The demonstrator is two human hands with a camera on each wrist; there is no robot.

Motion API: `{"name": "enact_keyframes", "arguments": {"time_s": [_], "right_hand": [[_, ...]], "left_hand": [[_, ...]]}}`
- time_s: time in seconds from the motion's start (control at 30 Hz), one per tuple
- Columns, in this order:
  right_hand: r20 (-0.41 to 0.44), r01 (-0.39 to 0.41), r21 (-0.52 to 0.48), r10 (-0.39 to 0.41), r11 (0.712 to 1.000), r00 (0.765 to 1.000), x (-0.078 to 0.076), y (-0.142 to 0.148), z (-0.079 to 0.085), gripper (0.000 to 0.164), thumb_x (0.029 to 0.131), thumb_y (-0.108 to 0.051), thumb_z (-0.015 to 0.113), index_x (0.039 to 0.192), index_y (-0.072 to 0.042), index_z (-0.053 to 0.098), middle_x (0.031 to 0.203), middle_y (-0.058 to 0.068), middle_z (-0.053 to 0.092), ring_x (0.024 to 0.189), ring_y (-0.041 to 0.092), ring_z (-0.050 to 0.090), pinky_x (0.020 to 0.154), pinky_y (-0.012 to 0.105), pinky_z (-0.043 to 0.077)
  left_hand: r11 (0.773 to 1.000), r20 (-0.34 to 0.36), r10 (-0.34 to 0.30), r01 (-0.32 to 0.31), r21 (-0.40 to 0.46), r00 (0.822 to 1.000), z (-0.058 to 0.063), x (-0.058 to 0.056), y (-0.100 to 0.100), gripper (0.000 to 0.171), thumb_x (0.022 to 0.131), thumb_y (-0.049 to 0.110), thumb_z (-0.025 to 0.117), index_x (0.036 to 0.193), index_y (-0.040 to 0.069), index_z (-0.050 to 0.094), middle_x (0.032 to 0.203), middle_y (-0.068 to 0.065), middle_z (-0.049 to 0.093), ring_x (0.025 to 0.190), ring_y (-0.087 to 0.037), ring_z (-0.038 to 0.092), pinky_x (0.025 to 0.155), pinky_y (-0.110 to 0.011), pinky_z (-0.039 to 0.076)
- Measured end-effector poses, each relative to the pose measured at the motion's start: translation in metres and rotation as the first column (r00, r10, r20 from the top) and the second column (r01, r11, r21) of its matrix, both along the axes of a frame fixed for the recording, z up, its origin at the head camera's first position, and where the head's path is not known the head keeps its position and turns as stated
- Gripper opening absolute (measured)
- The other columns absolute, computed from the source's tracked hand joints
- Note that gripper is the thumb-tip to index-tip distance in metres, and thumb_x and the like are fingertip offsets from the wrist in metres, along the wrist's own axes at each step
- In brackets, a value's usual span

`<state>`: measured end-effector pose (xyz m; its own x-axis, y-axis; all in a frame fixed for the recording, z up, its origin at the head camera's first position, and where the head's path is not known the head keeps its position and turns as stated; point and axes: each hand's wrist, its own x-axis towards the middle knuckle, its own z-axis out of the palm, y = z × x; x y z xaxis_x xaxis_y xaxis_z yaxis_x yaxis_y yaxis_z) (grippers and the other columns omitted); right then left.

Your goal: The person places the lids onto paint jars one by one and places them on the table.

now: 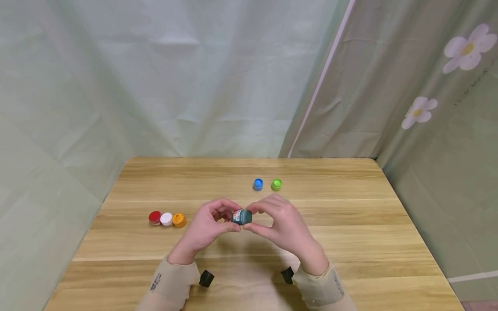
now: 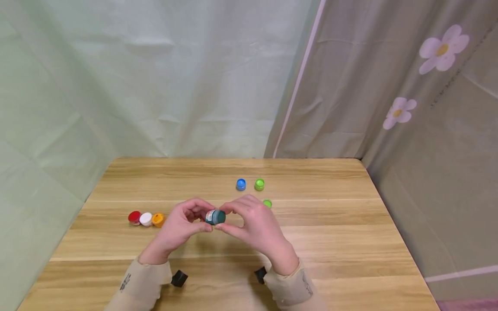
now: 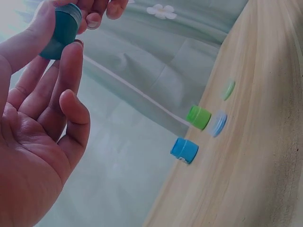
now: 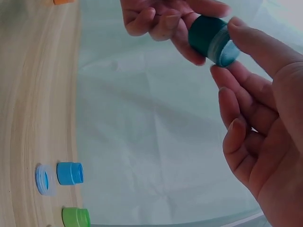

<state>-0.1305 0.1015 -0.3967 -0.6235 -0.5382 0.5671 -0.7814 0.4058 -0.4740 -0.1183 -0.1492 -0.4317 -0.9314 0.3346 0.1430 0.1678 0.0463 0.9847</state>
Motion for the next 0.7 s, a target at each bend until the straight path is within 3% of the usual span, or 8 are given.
{"name": "enact_keyframes", "arguments": {"time_s": [0.33,0.7], "right_hand": [[0.038,0.093,0.046,-0.095,0.995,0.995,0.0021,-0.0042,-0.0028,0.025,0.091,-0.039,0.088,0.099,-0.018,0.077,0.09,-0.009,0.069,0.088,0.009,0.061,0.076,0.028,0.053],[0.041,0.163,0.099,-0.167,0.982,0.985,0.0032,-0.0074,-0.0062,0.028,0.093,-0.04,0.085,0.102,-0.016,0.075,0.091,-0.007,0.069,0.088,0.011,0.061,0.072,0.029,0.052]], "left_hand": [[0.999,-0.043,0.042,-0.042,-0.01,0.998,-0.0034,0.0008,0.0045,0.036,0.085,0.007,0.091,0.118,0.013,0.076,0.107,-0.006,0.08,0.087,-0.027,0.068,0.076,-0.037,0.051],[0.997,-0.107,0.077,-0.079,-0.018,0.991,-0.0039,0.0006,0.0089,0.034,0.084,0.006,0.091,0.116,0.011,0.078,0.105,-0.004,0.081,0.083,-0.025,0.072,0.076,-0.038,0.052]]}}
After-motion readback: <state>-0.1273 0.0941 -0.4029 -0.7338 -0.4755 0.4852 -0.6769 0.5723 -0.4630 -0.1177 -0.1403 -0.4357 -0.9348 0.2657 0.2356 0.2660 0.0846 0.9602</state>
